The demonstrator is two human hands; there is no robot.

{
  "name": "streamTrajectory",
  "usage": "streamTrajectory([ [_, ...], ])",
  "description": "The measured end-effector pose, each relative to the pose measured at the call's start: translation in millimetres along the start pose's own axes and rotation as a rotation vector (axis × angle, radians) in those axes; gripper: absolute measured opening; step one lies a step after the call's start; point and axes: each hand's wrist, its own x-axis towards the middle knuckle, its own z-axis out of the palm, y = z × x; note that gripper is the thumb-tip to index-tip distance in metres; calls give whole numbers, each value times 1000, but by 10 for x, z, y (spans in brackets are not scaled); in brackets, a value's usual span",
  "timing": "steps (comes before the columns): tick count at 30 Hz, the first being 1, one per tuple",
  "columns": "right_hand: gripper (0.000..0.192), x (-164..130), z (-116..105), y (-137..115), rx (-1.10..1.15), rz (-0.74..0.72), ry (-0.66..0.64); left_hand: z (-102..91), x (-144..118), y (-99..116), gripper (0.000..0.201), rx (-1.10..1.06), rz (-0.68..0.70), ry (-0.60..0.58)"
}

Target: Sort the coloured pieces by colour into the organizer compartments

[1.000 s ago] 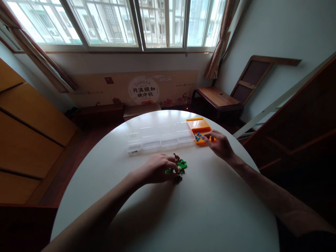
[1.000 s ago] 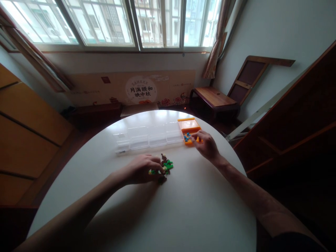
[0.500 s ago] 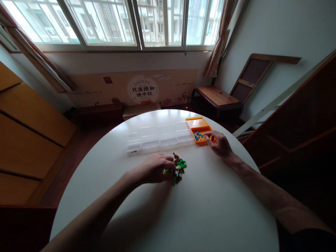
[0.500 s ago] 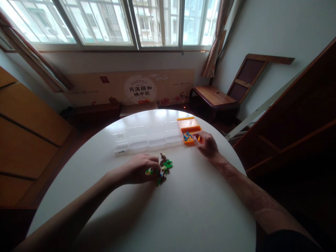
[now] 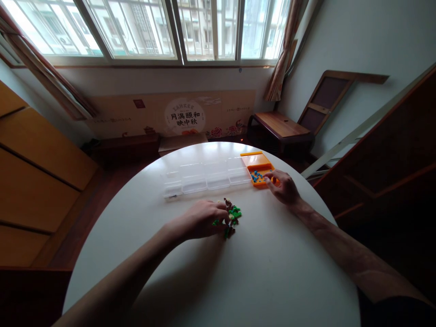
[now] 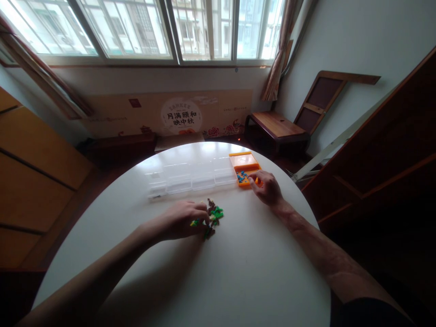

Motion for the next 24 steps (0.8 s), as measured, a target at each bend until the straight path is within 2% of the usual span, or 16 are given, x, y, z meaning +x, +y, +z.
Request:
streamTrajectory([
  [10,19,1,-22,2,-20,-16,-22,2,27,37,12,-27,-15,0],
  [18,16,-9,-33,27,-9,-43,-19,12,42,-21,15,-44,-15,-1],
  [24,13,-13,-35,37,5,-44,-25,-24,56,24,10,-5,-75,3],
])
